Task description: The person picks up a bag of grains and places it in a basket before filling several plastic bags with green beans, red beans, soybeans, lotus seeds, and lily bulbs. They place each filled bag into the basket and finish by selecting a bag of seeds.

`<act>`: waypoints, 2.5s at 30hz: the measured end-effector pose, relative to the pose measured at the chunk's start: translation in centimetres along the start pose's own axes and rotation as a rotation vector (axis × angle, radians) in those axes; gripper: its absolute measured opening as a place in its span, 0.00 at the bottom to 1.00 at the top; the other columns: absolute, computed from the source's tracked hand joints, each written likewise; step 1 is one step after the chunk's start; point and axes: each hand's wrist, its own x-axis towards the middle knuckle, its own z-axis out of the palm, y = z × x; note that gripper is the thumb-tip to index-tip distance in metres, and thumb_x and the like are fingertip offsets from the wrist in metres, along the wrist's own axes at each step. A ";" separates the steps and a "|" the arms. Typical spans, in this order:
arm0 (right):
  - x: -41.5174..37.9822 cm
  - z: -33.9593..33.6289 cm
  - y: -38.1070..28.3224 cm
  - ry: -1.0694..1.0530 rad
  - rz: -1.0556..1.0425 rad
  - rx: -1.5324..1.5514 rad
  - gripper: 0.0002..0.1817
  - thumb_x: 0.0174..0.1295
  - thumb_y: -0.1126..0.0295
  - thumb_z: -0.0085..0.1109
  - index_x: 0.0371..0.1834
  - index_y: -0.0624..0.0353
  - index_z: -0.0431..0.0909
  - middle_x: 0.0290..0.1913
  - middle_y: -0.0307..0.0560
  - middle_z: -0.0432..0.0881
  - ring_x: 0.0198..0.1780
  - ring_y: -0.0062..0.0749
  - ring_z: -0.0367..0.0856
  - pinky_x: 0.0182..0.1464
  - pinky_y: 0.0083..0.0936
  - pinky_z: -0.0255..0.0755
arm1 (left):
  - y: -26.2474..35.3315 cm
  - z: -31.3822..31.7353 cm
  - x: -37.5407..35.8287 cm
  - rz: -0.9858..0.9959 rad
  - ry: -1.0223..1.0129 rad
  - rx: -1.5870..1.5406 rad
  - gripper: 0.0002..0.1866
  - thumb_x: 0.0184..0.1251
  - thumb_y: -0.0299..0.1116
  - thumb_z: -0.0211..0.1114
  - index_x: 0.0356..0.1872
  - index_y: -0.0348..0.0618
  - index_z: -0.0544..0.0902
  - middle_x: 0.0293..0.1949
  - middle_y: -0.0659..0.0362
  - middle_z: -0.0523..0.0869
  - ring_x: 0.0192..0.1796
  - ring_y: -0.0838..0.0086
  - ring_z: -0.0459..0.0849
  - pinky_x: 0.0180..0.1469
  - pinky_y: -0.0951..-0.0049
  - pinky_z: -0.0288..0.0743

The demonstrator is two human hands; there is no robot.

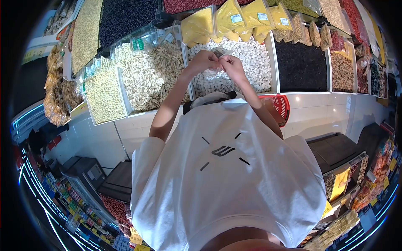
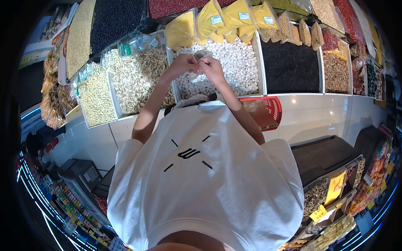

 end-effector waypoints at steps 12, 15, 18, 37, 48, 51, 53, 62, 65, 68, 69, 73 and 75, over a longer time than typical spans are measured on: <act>0.0 -0.4 0.1 -0.120 0.076 0.160 0.11 0.64 0.68 0.45 0.29 0.62 0.73 0.23 0.34 0.71 0.26 0.17 0.67 0.31 0.15 0.63 | -2.5 -1.0 0.8 -0.122 -0.125 -0.410 0.07 0.56 0.32 0.61 0.28 0.39 0.79 0.23 0.65 0.78 0.27 0.83 0.74 0.31 0.82 0.66; 0.3 -0.4 0.9 -0.084 0.059 0.184 0.11 0.64 0.66 0.46 0.29 0.62 0.73 0.23 0.34 0.71 0.25 0.17 0.68 0.30 0.15 0.64 | -2.0 -1.3 0.8 -0.121 -0.126 -0.350 0.08 0.58 0.33 0.59 0.29 0.39 0.79 0.23 0.64 0.78 0.27 0.81 0.74 0.30 0.80 0.67; 0.3 -0.4 0.8 -0.074 0.018 0.024 0.13 0.64 0.64 0.46 0.28 0.62 0.72 0.22 0.35 0.71 0.24 0.18 0.68 0.29 0.16 0.65 | -1.1 -0.5 0.7 0.044 -0.009 0.138 0.09 0.60 0.34 0.56 0.29 0.38 0.77 0.22 0.60 0.78 0.26 0.75 0.75 0.31 0.75 0.68; -0.9 -2.4 -1.7 -0.181 -0.152 -0.398 0.16 0.61 0.63 0.45 0.19 0.60 0.70 0.18 0.39 0.71 0.21 0.23 0.67 0.26 0.22 0.61 | 1.3 -3.3 -1.1 0.181 0.433 0.737 0.13 0.54 0.37 0.57 0.32 0.34 0.76 0.26 0.50 0.82 0.27 0.59 0.81 0.31 0.63 0.72; 2.7 -1.6 -5.9 0.072 -0.268 -1.186 0.12 0.56 0.61 0.51 0.33 0.58 0.74 0.25 0.54 0.78 0.31 0.50 0.78 0.34 0.41 0.70 | 1.5 -2.3 -3.0 0.018 0.375 0.865 0.23 0.51 0.34 0.58 0.50 0.38 0.69 0.29 0.46 0.81 0.35 0.53 0.81 0.38 0.59 0.73; 0.7 -1.8 -8.6 0.007 -0.274 -1.186 0.09 0.56 0.63 0.51 0.33 0.56 0.74 0.27 0.54 0.79 0.32 0.50 0.77 0.34 0.39 0.70 | 3.1 -4.2 -4.3 0.041 0.408 0.748 0.13 0.52 0.30 0.56 0.39 0.38 0.75 0.27 0.46 0.81 0.33 0.53 0.80 0.36 0.59 0.72; -0.3 -2.6 -9.9 -0.083 -0.266 -0.977 0.09 0.56 0.64 0.52 0.34 0.58 0.73 0.26 0.53 0.78 0.31 0.45 0.78 0.33 0.34 0.69 | 5.6 -4.7 -5.1 0.099 0.388 0.657 0.08 0.53 0.28 0.55 0.33 0.38 0.78 0.25 0.46 0.80 0.32 0.53 0.80 0.36 0.60 0.72; -1.0 -4.3 -13.5 -0.512 -0.287 -0.076 0.50 0.37 0.71 0.73 0.66 0.52 0.52 0.60 0.51 0.65 0.62 0.33 0.61 0.58 0.29 0.60 | 18.0 -5.7 -7.9 0.248 0.070 0.055 0.08 0.60 0.27 0.55 0.28 0.33 0.79 0.17 0.60 0.77 0.17 0.82 0.76 0.17 0.83 0.68; -0.7 -1.8 -14.4 -0.518 -0.433 -0.370 0.56 0.32 0.73 0.75 0.67 0.57 0.48 0.62 0.52 0.62 0.64 0.33 0.58 0.62 0.29 0.56 | 20.0 -6.1 -7.4 0.314 0.033 -0.091 0.08 0.61 0.28 0.54 0.29 0.34 0.80 0.16 0.62 0.76 0.16 0.82 0.76 0.17 0.83 0.68; -0.3 -0.6 -15.6 -0.507 -0.413 -0.268 0.50 0.35 0.70 0.74 0.65 0.62 0.53 0.57 0.50 0.68 0.57 0.33 0.68 0.61 0.29 0.60 | 20.4 -6.7 -6.1 0.361 0.036 -0.335 0.11 0.62 0.31 0.53 0.31 0.34 0.80 0.18 0.65 0.75 0.19 0.83 0.77 0.18 0.84 0.67; 0.3 -0.8 -14.8 -0.511 -0.419 -0.271 0.50 0.35 0.70 0.74 0.65 0.62 0.53 0.57 0.50 0.68 0.57 0.33 0.68 0.61 0.29 0.60 | 19.7 -7.1 -5.2 0.401 0.051 -0.487 0.13 0.63 0.34 0.53 0.32 0.33 0.80 0.19 0.65 0.75 0.21 0.84 0.77 0.20 0.84 0.68; 1.9 -1.3 -14.4 -0.470 -0.100 0.249 0.36 0.44 0.73 0.67 0.58 0.65 0.60 0.45 0.47 0.76 0.44 0.29 0.76 0.46 0.28 0.74 | 16.2 -7.6 -2.6 0.318 0.240 -0.306 0.23 0.62 0.39 0.55 0.55 0.36 0.69 0.47 0.55 0.77 0.51 0.68 0.75 0.54 0.68 0.68; 2.7 -2.4 -14.3 -0.368 0.006 0.316 0.34 0.45 0.72 0.66 0.57 0.64 0.61 0.45 0.48 0.76 0.43 0.31 0.76 0.43 0.28 0.74 | 14.4 -6.6 -1.9 0.232 0.246 -0.024 0.31 0.57 0.39 0.61 0.60 0.37 0.62 0.54 0.51 0.71 0.59 0.64 0.68 0.62 0.65 0.59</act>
